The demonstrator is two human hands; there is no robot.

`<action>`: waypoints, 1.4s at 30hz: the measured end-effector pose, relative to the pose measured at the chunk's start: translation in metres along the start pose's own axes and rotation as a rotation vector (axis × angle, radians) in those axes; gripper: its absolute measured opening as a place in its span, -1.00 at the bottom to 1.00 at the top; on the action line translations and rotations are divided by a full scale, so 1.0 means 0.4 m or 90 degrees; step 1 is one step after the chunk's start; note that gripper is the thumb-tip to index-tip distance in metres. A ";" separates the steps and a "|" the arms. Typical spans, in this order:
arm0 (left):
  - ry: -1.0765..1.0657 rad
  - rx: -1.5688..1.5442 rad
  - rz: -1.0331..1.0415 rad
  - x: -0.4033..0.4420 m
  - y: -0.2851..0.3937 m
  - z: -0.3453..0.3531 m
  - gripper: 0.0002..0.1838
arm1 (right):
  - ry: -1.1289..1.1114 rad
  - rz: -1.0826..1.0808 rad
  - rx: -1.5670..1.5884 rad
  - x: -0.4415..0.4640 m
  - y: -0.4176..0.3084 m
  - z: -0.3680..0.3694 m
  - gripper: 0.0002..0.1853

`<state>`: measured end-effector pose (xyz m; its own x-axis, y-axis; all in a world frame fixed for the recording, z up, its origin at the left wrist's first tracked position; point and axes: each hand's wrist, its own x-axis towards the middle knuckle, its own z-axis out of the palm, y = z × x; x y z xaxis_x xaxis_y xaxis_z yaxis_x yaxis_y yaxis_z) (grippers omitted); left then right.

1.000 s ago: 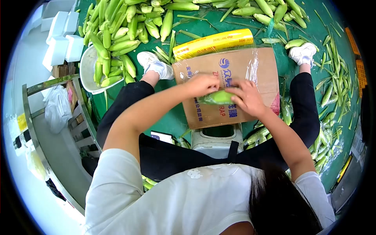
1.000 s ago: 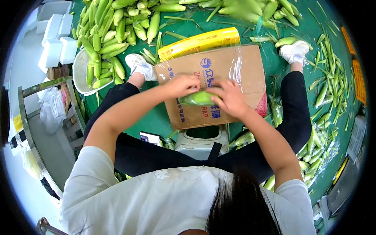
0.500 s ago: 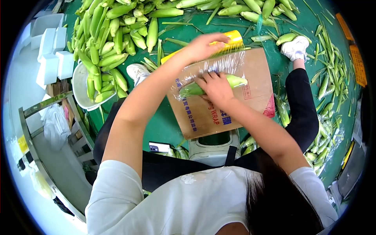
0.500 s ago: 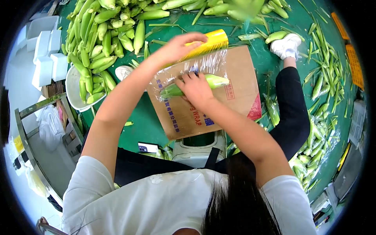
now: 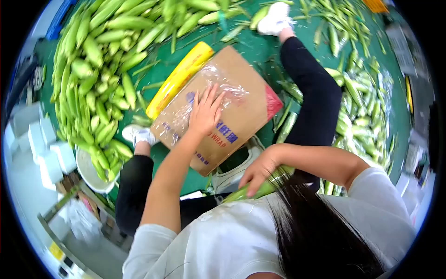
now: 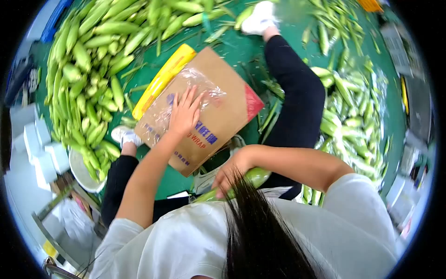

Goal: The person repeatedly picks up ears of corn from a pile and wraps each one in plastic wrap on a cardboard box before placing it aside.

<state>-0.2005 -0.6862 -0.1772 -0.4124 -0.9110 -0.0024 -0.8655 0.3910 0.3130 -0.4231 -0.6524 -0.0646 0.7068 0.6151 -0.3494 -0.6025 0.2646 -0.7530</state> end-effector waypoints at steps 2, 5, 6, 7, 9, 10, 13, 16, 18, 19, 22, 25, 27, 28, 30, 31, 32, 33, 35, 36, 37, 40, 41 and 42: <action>0.002 0.003 0.030 -0.048 0.093 0.060 -0.35 | 0.197 -0.176 0.089 -0.188 0.022 0.066 -0.31; -0.077 -0.231 0.134 -0.168 0.292 0.106 -0.30 | 0.535 -0.376 0.471 -0.445 0.114 0.218 -0.05; -0.018 -0.318 0.100 -0.188 0.337 0.108 -0.30 | 0.609 -0.510 0.545 -0.488 0.190 0.260 -0.15; 0.048 -0.407 0.062 -0.176 0.378 0.110 -0.29 | 0.677 -0.645 0.604 -0.527 0.261 0.273 -0.24; 0.186 -0.646 -0.131 -0.073 0.476 -0.002 -0.26 | 0.892 -0.616 0.670 -0.529 0.293 0.283 -0.27; 0.185 -0.742 -0.189 -0.014 0.543 -0.060 -0.20 | 0.930 -0.649 0.704 -0.504 0.270 0.270 -0.31; 0.009 -0.817 -0.131 0.129 0.729 -0.221 -0.05 | 1.072 -0.839 0.617 -0.423 0.143 0.195 -0.31; -0.124 -1.039 -0.265 0.171 0.771 -0.206 -0.37 | 1.244 -0.689 0.415 -0.522 0.060 0.178 -0.30; -0.393 -1.226 -0.330 0.187 0.764 -0.221 -0.46 | 1.246 -0.781 0.452 -0.583 0.041 0.147 -0.44; -0.541 -1.472 -0.383 0.193 0.767 -0.213 -0.59 | 1.165 -0.851 0.493 -0.638 0.119 0.143 -0.53; -0.990 -1.578 -0.253 0.229 0.768 -0.138 -0.49 | 0.867 -1.084 0.581 -0.796 0.426 0.094 -0.77; -0.299 -1.138 0.415 0.379 0.557 -0.118 -0.62 | 1.287 -0.885 0.661 -0.962 0.706 0.100 -0.69; 0.065 -0.675 0.286 0.555 0.230 -0.182 -0.67 | 1.444 -0.627 0.799 -1.019 0.929 0.118 -0.71; 0.146 -0.568 0.114 0.638 0.061 -0.142 -0.66 | 1.444 -0.526 0.864 -1.049 1.028 0.131 -0.71; 0.208 -0.339 -0.119 0.777 -0.252 -0.024 -0.64 | 1.507 -0.340 0.908 -1.117 1.178 0.153 -0.71; 0.204 -0.226 -0.165 0.823 -0.371 0.040 -0.62 | 1.560 -0.178 0.938 -1.169 1.291 0.161 -0.63; 0.194 -0.129 -0.178 0.861 -0.457 0.096 -0.61 | 1.672 0.088 0.789 -1.209 1.278 0.144 -0.59; 0.180 -0.048 -0.179 0.890 -0.516 0.150 -0.59 | 1.769 0.272 0.497 -1.218 1.199 0.090 -0.54; 0.144 0.065 -0.154 0.937 -0.545 0.240 -0.56 | 1.825 0.128 0.120 -1.188 0.947 -0.041 -0.39; 0.122 0.100 -0.144 0.950 -0.530 0.269 -0.54 | 1.791 0.015 0.123 -1.086 0.684 -0.117 -0.44; -0.019 0.109 -0.200 0.968 -0.495 0.252 -0.42 | 1.750 -0.094 0.133 -0.975 0.399 -0.199 -0.49; -0.114 0.009 -0.340 0.963 -0.453 0.287 -0.18 | 1.535 -0.002 -0.109 -0.819 0.116 -0.296 -0.56; -0.217 -0.177 -0.367 0.939 -0.484 0.254 -0.25 | 1.422 0.008 -0.164 -0.770 0.070 -0.310 -0.57; -0.293 -0.451 -0.423 0.888 -0.531 0.241 -0.28 | 1.331 0.010 -0.181 -0.710 0.033 -0.326 -0.60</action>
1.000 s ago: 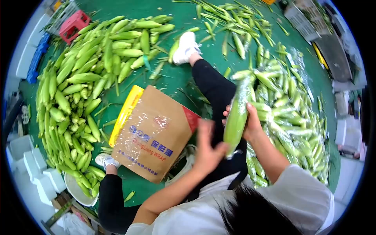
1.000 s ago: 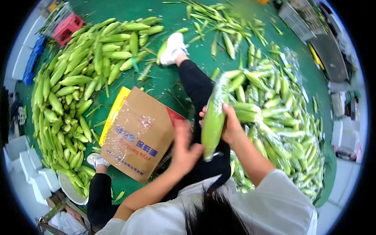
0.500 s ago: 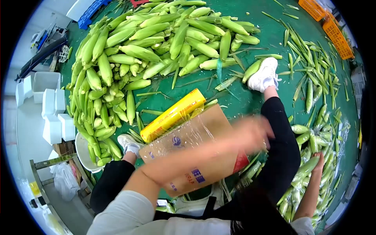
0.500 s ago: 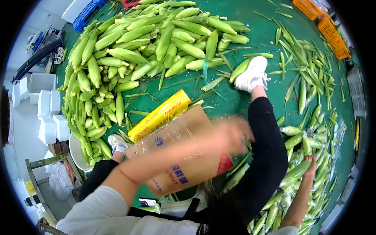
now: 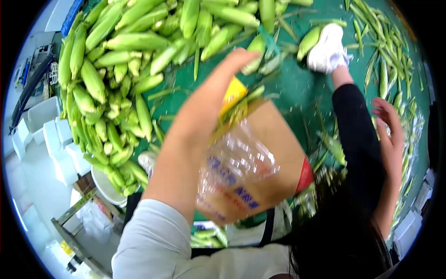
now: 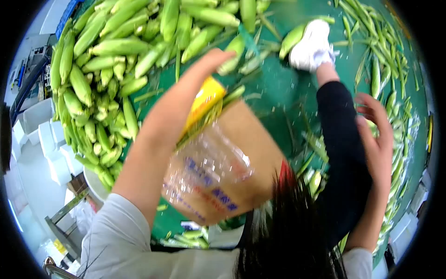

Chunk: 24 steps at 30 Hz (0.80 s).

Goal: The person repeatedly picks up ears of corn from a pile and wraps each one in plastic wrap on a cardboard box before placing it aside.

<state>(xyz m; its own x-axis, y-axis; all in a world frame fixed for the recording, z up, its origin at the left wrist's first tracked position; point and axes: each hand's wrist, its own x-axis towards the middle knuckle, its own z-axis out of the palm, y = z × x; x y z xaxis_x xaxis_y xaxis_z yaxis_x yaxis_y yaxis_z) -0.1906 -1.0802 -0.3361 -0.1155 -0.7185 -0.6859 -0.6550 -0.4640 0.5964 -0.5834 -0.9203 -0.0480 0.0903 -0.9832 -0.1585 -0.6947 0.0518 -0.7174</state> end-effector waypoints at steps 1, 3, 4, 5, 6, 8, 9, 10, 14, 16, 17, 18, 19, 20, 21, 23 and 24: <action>-0.074 -0.367 0.002 -0.130 -0.039 -0.028 -0.38 | -0.087 -0.025 0.000 -0.020 -0.032 0.046 -0.63; -0.123 -0.514 -0.106 -0.338 -0.075 -0.128 -0.57 | -0.248 0.110 0.019 -0.079 -0.034 0.130 -0.66; -0.056 -0.565 -0.100 -0.465 -0.091 -0.152 -0.56 | -0.287 0.106 -0.005 -0.116 -0.039 0.172 -0.64; -0.052 -0.626 -0.067 -0.567 -0.145 -0.171 -0.53 | -0.322 0.098 -0.031 -0.149 -0.040 0.220 -0.63; 0.024 -0.633 -0.048 -0.696 -0.144 -0.157 -0.50 | -0.285 0.077 -0.022 -0.190 -0.027 0.288 -0.65; 0.184 -0.503 0.053 -0.839 -0.227 -0.071 -0.37 | -0.198 0.006 -0.113 -0.259 -0.058 0.406 -0.69; 0.215 -0.441 0.115 -0.919 -0.224 -0.030 -0.30 | -0.147 -0.044 -0.213 -0.288 -0.087 0.449 -0.69; 0.252 -0.314 0.209 -0.961 -0.266 0.014 -0.26 | -0.162 -0.059 -0.245 -0.312 -0.071 0.486 -0.71; 0.250 0.118 0.212 -1.072 -0.360 0.137 -0.16 | -0.340 0.170 0.139 -0.343 0.028 0.514 -0.80; 0.265 0.162 0.252 -1.109 -0.381 0.179 -0.17 | -0.356 0.301 0.596 -0.369 0.016 0.456 -0.90; 0.274 0.186 0.276 -1.115 -0.378 0.190 -0.17 | -0.256 0.239 0.628 -0.371 -0.049 0.450 -0.91; 0.276 0.184 0.271 -1.120 -0.371 0.207 -0.18 | -0.229 0.141 0.616 -0.364 -0.089 0.477 -0.89; 0.275 0.181 0.266 -1.125 -0.354 0.222 -0.19 | -0.200 0.045 0.603 -0.347 -0.133 0.509 -0.86; 0.274 0.180 0.262 -1.130 -0.339 0.234 -0.20 | -0.213 -0.074 0.512 -0.338 -0.192 0.569 -0.84; 0.325 0.199 0.253 -1.133 -0.336 0.253 -0.20 | -0.225 -0.196 0.422 -0.331 -0.239 0.639 -0.81; 0.435 0.246 0.231 -1.146 -0.348 0.277 -0.18 | -0.322 -0.382 0.016 -0.320 -0.242 0.787 -0.74; 0.503 0.172 0.224 -1.183 -0.350 0.285 -0.24 | -0.304 -0.454 -0.015 -0.324 -0.249 0.794 -0.68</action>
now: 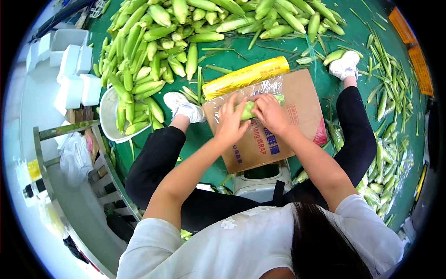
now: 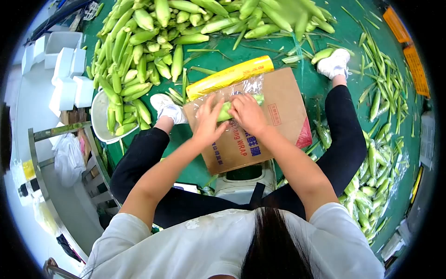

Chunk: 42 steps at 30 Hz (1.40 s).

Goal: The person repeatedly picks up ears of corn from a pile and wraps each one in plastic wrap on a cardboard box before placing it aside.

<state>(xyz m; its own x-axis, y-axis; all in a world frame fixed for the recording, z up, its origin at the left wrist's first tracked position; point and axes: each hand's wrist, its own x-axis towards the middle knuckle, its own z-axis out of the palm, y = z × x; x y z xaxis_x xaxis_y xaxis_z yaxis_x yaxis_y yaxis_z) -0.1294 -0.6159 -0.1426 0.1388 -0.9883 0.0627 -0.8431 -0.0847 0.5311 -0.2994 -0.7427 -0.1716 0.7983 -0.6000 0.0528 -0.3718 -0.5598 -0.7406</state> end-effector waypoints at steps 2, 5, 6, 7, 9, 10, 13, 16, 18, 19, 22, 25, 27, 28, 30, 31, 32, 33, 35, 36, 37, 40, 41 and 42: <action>-0.028 0.011 0.032 -0.138 -0.033 -0.027 -0.37 | 0.011 -0.111 -0.096 -0.018 -0.010 0.009 -0.54; -0.039 0.040 0.057 -0.202 -0.076 -0.007 -0.59 | -0.086 -0.182 -0.236 -0.009 -0.015 -0.005 -0.32; -0.033 0.056 0.067 -0.189 -0.097 -0.003 -0.68 | -0.085 -0.217 -0.237 -0.001 -0.004 -0.004 -0.23; -0.033 0.055 0.114 -0.170 -0.121 -0.011 -0.72 | -0.090 -0.203 -0.217 0.009 0.000 -0.008 -0.24; -0.043 0.036 0.195 -0.166 -0.147 -0.012 -0.80 | -0.122 -0.164 -0.174 -0.007 -0.006 -0.031 -0.27; -0.112 -0.047 0.185 -0.181 -0.135 -0.038 -0.85 | -0.151 -0.185 -0.162 -0.027 -0.001 -0.058 -0.30; -0.204 -0.105 0.197 -0.156 -0.100 -0.097 -0.87 | -0.308 -0.130 -0.138 -0.088 -0.020 -0.112 -0.32; -0.204 -0.230 0.135 -0.079 -0.044 -0.038 -0.91 | -0.252 -0.160 -0.099 -0.122 -0.026 -0.089 -0.55; -0.143 -0.267 0.119 -0.026 -0.082 0.054 -0.87 | -0.114 -0.190 -0.125 -0.106 -0.037 -0.071 -0.64; -0.180 -0.207 0.047 0.010 -0.081 0.057 -0.81 | -0.077 -0.159 -0.197 -0.084 -0.039 -0.051 -0.65; -0.357 0.081 -0.089 0.169 -0.108 -0.007 -0.37 | 0.069 -0.087 -0.303 0.061 0.006 0.023 -0.70; -0.373 -0.075 -0.206 0.351 -0.180 -0.162 -0.18 | -0.024 -0.038 -0.181 0.171 0.009 0.014 -0.62; -0.239 -0.199 -0.212 0.392 -0.189 -0.216 -0.41 | -0.106 -0.060 -0.168 0.176 -0.001 0.010 -0.51; -0.188 -0.237 -0.162 0.406 -0.176 -0.198 -0.51 | -0.112 -0.109 -0.201 0.118 -0.028 0.022 -0.47; -0.155 -0.395 -0.021 0.416 -0.128 -0.100 -0.72 | -0.112 -0.168 -0.235 0.064 -0.039 0.028 -0.44; -0.142 -0.386 0.136 0.406 -0.104 -0.020 -0.72 | -0.105 -0.183 -0.237 0.052 -0.037 0.028 -0.45; -0.294 -0.404 0.129 0.373 -0.045 0.011 -0.67 | -0.100 -0.199 -0.238 0.044 -0.035 0.026 -0.46; -0.269 -0.329 0.170 0.347 -0.039 0.063 -0.66 | -0.196 -0.132 -0.188 0.038 -0.043 0.011 -0.42; -0.219 -0.180 0.262 0.296 -0.041 0.169 -0.64 | -0.370 0.011 -0.078 0.043 -0.069 -0.034 -0.36; -0.203 -0.122 0.256 0.282 -0.038 0.190 -0.58 | -0.510 0.046 -0.079 0.054 -0.065 -0.042 -0.27; -0.216 -0.019 0.310 0.272 -0.021 0.201 -0.55 | -0.651 0.060 -0.051 0.074 -0.069 -0.039 -0.27; -0.196 0.241 0.494 0.238 0.006 0.221 -0.41 | -1.050 0.096 0.129 0.043 -0.068 -0.011 -0.21; -0.216 0.220 0.483 0.245 0.009 0.205 -0.40 | -1.160 0.109 0.252 -0.020 -0.093 0.017 -0.15; -0.236 0.193 0.466 0.240 0.019 0.192 -0.40 | -1.163 -0.046 0.206 -0.089 -0.163 0.012 -0.11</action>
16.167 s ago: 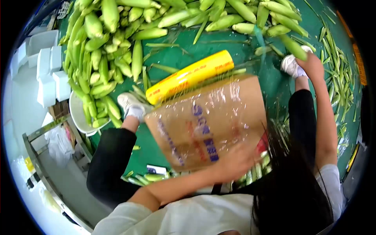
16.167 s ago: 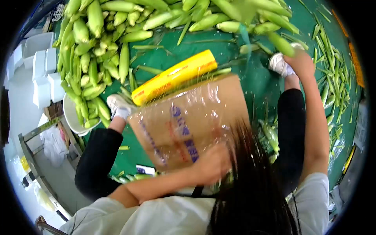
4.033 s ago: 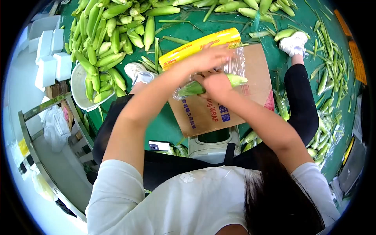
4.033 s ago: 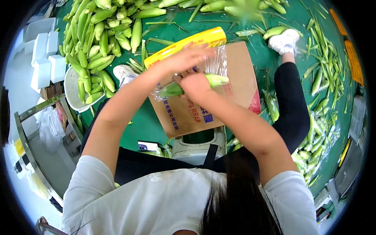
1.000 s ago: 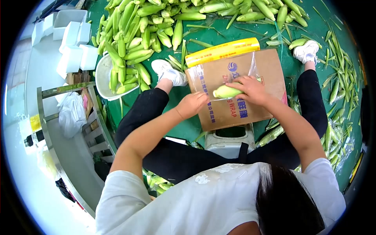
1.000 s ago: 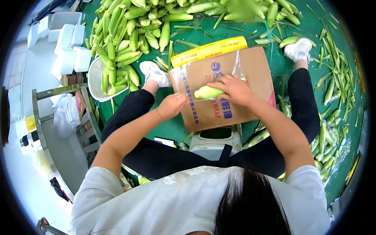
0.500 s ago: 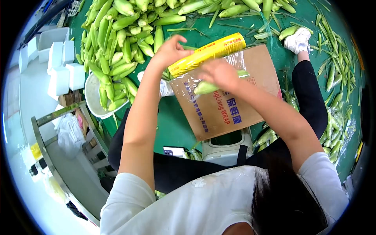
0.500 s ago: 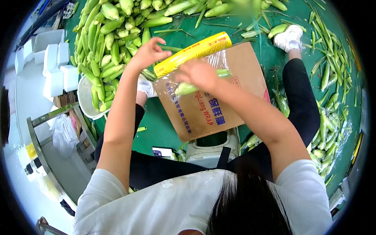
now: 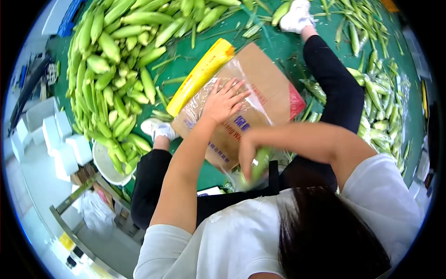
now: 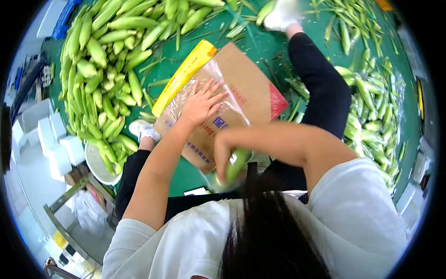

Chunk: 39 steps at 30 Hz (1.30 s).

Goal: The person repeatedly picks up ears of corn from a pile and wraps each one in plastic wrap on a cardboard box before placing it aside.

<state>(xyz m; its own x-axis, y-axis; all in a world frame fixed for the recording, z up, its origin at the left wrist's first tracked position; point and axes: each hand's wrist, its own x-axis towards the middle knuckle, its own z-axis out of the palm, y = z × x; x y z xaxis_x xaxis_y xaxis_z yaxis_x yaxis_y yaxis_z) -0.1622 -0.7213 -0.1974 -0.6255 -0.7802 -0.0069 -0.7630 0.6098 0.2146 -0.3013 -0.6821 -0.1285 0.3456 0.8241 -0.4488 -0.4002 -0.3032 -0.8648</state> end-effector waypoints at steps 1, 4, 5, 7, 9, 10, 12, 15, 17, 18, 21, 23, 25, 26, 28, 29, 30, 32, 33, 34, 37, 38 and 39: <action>-0.001 -0.042 -0.014 0.005 0.019 -0.004 -0.40 | -0.026 -0.036 -0.126 0.005 -0.040 0.076 -0.08; -0.022 -0.037 -0.070 0.001 0.077 -0.001 -0.39 | 0.226 -0.181 0.213 -0.170 -0.017 0.316 -0.19; 0.002 -0.042 -0.082 0.011 0.103 -0.009 -0.36 | 0.385 -0.241 0.326 -0.256 0.013 0.423 -0.24; -0.027 -0.067 -0.100 0.015 0.165 -0.005 -0.24 | 0.558 -0.399 0.711 -0.481 -0.013 0.635 -0.24; -0.003 -0.096 -0.085 0.022 0.236 0.071 -0.17 | 1.075 -0.146 0.737 -0.617 0.074 0.872 -0.27; 0.003 -0.101 -0.092 0.031 0.258 0.095 -0.14 | 1.342 0.170 0.763 -0.651 0.115 0.948 -0.21; -0.133 -0.099 -0.229 0.129 0.344 0.029 -0.09 | 1.365 0.624 0.326 -0.661 0.410 1.121 -0.14; -0.046 -0.148 -0.295 0.170 0.395 0.063 -0.18 | 1.082 0.885 0.348 -0.686 0.761 1.216 -0.26; 0.055 -0.182 -0.305 0.165 0.426 0.088 -0.17 | 1.483 0.772 0.115 -0.805 0.787 0.901 -0.39; 0.069 -0.233 -0.321 0.169 0.434 0.070 -0.20 | 1.560 0.653 0.026 -0.861 0.686 0.667 -0.48; 0.067 -0.251 -0.355 0.169 0.443 0.079 -0.22 | 1.559 0.156 0.400 -0.924 0.757 0.134 -0.51; 0.062 -0.270 -0.371 0.175 0.444 0.070 -0.24 | 1.292 0.193 0.943 -0.915 0.858 -0.161 -0.36; 0.056 -0.288 -0.382 0.173 0.429 0.076 -0.27 | 1.361 0.377 0.972 -0.843 0.892 -0.337 -0.33; 0.050 -0.298 -0.381 0.166 0.427 0.079 -0.29 | 1.411 0.485 0.989 -0.810 0.930 -0.398 -0.35; 0.092 -0.323 -0.364 0.147 0.416 0.084 -0.35 | 1.621 0.551 1.038 -0.769 1.000 -0.449 -0.40; 0.128 -0.367 -0.341 0.127 0.403 0.085 -0.42 | 1.731 0.511 1.043 -0.755 1.027 -0.460 -0.43; 0.189 -0.402 -0.338 0.118 0.408 0.109 -0.46 | 1.824 0.435 1.031 -0.751 1.050 -0.460 -0.45; 0.117 -0.590 -0.367 0.077 0.495 0.266 -0.56 | 1.775 0.221 0.967 -0.757 1.200 -0.413 -0.51; 0.133 -0.525 -0.345 0.087 0.497 0.245 -0.55 | 1.683 -0.011 1.030 -0.747 1.014 -0.373 -0.56; 0.136 -0.460 -0.323 0.102 0.461 0.201 -0.54 | 1.521 -0.197 0.984 -0.734 0.987 -0.303 -0.60; 0.087 -0.292 -0.302 0.138 0.395 0.069 -0.46 | 1.404 -0.141 0.636 -0.612 0.579 -0.131 -0.55; 0.076 -0.235 -0.329 0.142 0.416 0.078 -0.37 | 1.336 -0.099 0.519 -0.577 0.481 -0.076 -0.54; 0.072 -0.175 -0.353 0.156 0.438 0.090 -0.27 | 1.262 -0.091 0.409 -0.539 0.438 -0.017 -0.48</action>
<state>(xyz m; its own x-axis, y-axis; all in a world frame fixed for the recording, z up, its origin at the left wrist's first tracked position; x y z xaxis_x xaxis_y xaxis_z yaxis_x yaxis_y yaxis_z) -0.3409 -0.6580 -0.1954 -0.1157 -0.9893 -0.0893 -0.8896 0.0632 0.4524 -0.4401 -0.9162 -0.1847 0.4534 -0.8152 -0.3604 -0.3142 0.2322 -0.9205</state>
